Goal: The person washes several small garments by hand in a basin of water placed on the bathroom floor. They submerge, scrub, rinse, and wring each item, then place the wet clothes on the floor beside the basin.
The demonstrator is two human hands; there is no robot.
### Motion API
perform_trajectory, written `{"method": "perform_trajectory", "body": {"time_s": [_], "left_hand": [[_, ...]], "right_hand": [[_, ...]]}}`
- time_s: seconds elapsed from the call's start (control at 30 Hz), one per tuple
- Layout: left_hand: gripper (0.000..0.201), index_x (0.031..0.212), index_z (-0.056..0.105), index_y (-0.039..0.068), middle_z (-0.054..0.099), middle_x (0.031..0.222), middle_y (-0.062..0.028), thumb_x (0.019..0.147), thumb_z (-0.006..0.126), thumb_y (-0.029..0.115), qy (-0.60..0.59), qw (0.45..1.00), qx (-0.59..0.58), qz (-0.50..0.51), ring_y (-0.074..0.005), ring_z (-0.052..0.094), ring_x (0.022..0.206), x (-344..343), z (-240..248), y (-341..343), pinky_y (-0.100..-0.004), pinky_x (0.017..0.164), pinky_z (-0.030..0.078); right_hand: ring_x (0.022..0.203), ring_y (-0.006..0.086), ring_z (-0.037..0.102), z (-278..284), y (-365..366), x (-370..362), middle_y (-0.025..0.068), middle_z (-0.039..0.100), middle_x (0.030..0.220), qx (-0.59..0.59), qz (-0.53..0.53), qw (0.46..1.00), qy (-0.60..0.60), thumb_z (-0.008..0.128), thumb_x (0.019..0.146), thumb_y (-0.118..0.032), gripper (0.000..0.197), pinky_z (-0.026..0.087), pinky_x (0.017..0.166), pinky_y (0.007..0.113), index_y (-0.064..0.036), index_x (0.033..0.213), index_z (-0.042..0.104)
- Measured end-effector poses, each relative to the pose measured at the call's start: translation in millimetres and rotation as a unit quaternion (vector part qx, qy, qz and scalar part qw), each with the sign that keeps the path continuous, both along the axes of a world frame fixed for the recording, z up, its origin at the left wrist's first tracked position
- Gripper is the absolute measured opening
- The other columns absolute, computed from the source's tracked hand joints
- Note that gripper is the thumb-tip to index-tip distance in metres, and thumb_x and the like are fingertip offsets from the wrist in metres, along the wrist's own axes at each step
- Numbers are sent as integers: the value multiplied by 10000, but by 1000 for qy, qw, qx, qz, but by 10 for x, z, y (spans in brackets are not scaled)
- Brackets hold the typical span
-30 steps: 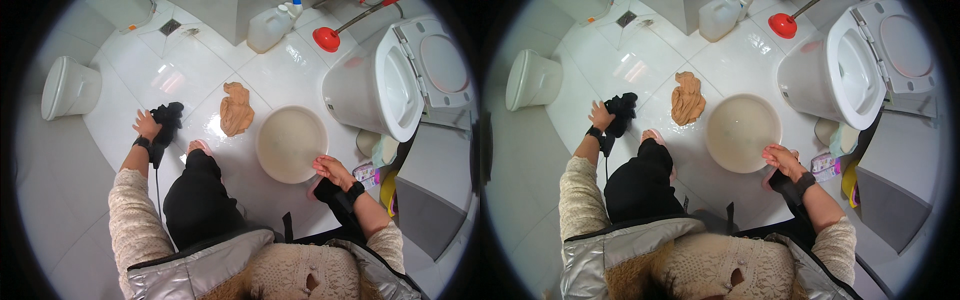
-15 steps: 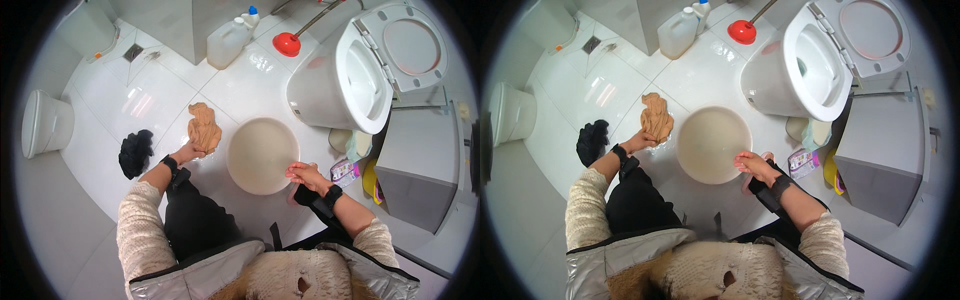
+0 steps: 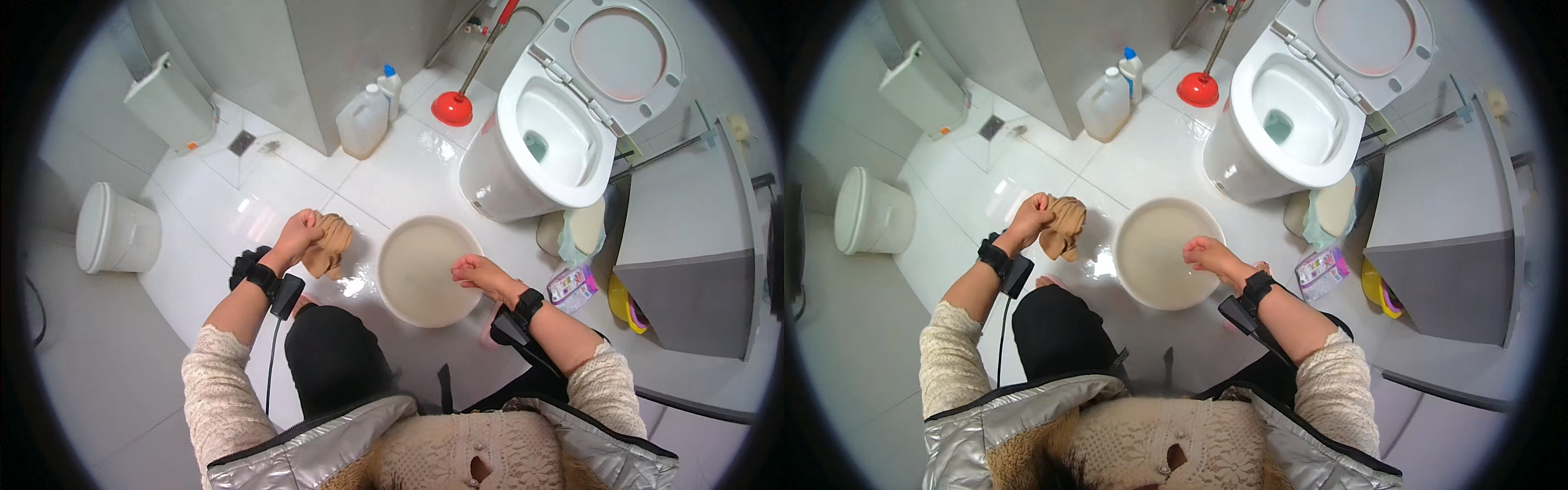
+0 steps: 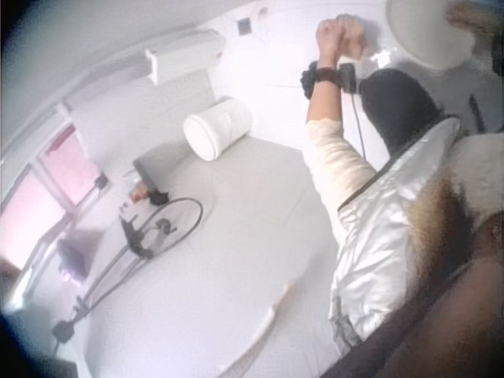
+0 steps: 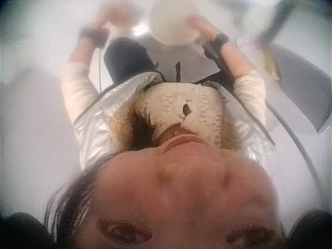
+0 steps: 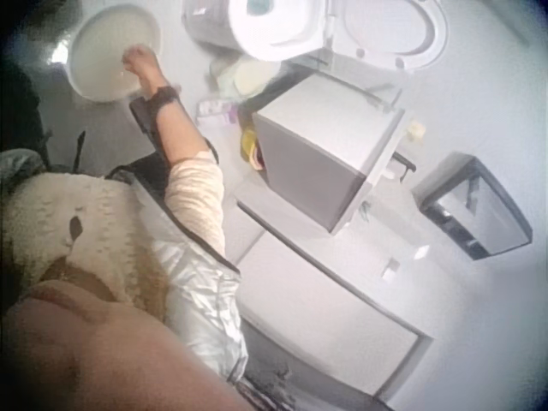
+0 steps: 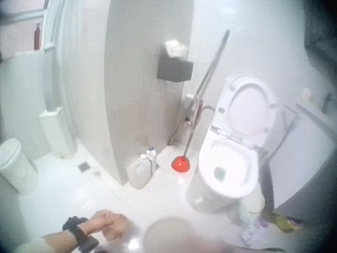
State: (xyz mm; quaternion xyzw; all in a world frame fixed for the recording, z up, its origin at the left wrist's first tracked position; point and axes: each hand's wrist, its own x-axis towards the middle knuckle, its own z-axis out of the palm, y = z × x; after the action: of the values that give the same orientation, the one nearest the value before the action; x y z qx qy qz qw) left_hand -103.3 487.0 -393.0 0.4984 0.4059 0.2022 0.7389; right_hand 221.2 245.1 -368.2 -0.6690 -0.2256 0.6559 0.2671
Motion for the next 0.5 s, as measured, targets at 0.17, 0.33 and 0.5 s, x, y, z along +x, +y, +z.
{"method": "perform_trajectory", "body": {"time_s": [0.17, 0.33, 0.5], "left_hand": [[265, 692, 325, 111, 380, 711, 21, 673, 475, -107, -109, 993, 5, -53, -81, 371, 608, 226, 1390, -311, -220, 547, 330], [197, 768, 382, 101, 452, 825, -15, 687, 451, -64, -197, 976, -46, -83, -141, 481, 763, 741, 2205, -899, -286, 729, 429], [112, 852, 440, 42, 507, 876, -97, 750, 445, -3, -379, 895, -215, -99, -235, 543, 818, 1459, 1998, -1227, -368, 798, 478]], "right_hand": [[967, 136, 514, 612, 221, -329, 59, 478, 1071, 145, 23, 989, 26, 667, 749, -170, 474, 442, 796, 282, -90, 1153, 433], [1122, 246, 453, 1228, 183, -466, 132, 213, 1355, 326, 55, 942, -59, 742, 669, -84, 916, 399, 925, 336, -86, 1363, 143], [1107, 175, 464, 1230, 147, -216, 81, 432, 1220, 279, 82, 953, 81, 708, 689, -93, 761, 452, 862, 337, -117, 1323, 287]]}}
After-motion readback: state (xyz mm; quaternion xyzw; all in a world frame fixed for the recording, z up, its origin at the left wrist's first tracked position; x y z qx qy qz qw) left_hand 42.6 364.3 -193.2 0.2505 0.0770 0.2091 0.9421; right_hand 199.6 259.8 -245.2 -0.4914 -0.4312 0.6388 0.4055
